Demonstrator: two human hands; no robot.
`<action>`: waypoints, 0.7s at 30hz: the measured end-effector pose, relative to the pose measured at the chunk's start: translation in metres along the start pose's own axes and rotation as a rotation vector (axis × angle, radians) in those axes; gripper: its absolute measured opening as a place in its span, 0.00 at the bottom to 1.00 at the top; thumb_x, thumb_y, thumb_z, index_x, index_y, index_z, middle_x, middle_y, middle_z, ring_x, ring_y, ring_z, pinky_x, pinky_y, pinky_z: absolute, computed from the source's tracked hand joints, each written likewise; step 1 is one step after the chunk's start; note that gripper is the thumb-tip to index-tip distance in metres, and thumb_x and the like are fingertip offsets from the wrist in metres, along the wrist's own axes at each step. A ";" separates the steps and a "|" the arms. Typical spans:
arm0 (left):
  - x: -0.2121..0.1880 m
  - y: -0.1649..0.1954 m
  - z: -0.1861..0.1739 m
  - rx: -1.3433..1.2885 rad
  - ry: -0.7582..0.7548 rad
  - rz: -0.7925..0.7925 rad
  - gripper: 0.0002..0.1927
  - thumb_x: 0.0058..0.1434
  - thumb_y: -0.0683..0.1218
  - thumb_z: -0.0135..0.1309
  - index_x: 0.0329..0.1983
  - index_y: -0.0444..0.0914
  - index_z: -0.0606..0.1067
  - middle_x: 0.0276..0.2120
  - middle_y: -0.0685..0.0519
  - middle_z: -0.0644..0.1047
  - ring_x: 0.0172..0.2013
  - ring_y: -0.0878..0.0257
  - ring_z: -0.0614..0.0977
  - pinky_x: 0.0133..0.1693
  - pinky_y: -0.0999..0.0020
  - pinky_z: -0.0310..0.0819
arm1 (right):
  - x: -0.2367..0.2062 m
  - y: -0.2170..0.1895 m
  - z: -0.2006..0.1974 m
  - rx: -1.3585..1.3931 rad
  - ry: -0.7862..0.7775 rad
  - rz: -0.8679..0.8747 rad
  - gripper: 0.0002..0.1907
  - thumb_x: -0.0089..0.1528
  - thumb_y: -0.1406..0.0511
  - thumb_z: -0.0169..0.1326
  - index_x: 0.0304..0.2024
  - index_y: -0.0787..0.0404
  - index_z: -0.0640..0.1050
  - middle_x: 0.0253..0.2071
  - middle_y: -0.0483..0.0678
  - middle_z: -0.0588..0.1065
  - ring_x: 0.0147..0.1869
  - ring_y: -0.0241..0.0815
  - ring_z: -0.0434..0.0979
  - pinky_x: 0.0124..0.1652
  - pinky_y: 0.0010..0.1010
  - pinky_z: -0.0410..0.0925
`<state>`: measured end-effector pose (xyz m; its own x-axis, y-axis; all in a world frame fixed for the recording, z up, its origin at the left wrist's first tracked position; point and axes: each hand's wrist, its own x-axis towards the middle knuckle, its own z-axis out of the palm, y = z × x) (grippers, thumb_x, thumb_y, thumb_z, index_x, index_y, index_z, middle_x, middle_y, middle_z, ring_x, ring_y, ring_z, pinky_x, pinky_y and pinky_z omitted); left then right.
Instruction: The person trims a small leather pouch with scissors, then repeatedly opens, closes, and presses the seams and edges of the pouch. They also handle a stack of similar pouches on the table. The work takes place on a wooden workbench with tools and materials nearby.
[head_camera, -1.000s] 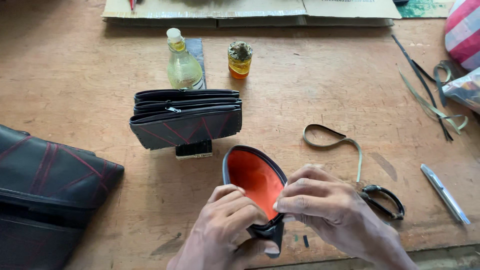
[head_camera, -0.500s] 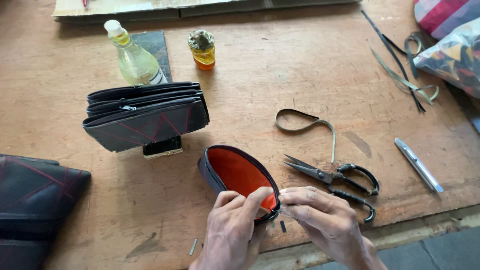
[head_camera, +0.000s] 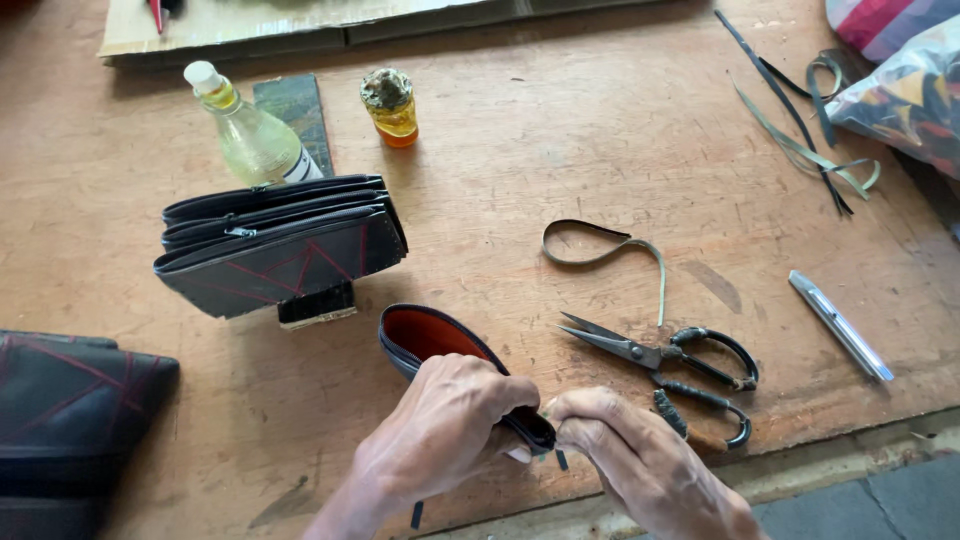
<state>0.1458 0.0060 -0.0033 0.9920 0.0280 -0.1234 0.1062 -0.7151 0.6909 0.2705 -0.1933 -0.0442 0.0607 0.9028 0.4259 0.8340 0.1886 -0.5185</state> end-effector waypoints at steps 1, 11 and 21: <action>-0.001 0.000 0.001 -0.017 -0.011 -0.024 0.13 0.47 0.46 0.71 0.30 0.38 0.78 0.22 0.49 0.80 0.25 0.52 0.82 0.32 0.55 0.71 | 0.003 0.000 0.002 -0.018 -0.012 0.002 0.11 0.61 0.72 0.59 0.45 0.68 0.76 0.51 0.52 0.73 0.55 0.45 0.80 0.51 0.35 0.76; -0.016 0.000 -0.002 -0.153 0.161 0.040 0.25 0.40 0.46 0.73 0.43 0.39 0.79 0.28 0.50 0.82 0.33 0.51 0.83 0.36 0.55 0.72 | 0.006 -0.006 -0.013 0.058 -0.134 0.035 0.13 0.57 0.74 0.58 0.44 0.70 0.77 0.52 0.55 0.74 0.55 0.46 0.80 0.52 0.33 0.76; -0.011 0.004 0.011 -0.195 0.066 -0.086 0.18 0.45 0.37 0.66 0.41 0.42 0.79 0.33 0.54 0.83 0.41 0.56 0.82 0.46 0.58 0.71 | 0.010 -0.007 -0.008 0.010 -0.113 0.006 0.13 0.59 0.75 0.57 0.47 0.71 0.76 0.52 0.54 0.71 0.54 0.45 0.80 0.51 0.32 0.73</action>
<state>0.1342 -0.0049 -0.0073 0.9804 0.1329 -0.1453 0.1952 -0.5601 0.8051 0.2698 -0.1882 -0.0305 0.0024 0.9416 0.3369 0.8281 0.1869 -0.5285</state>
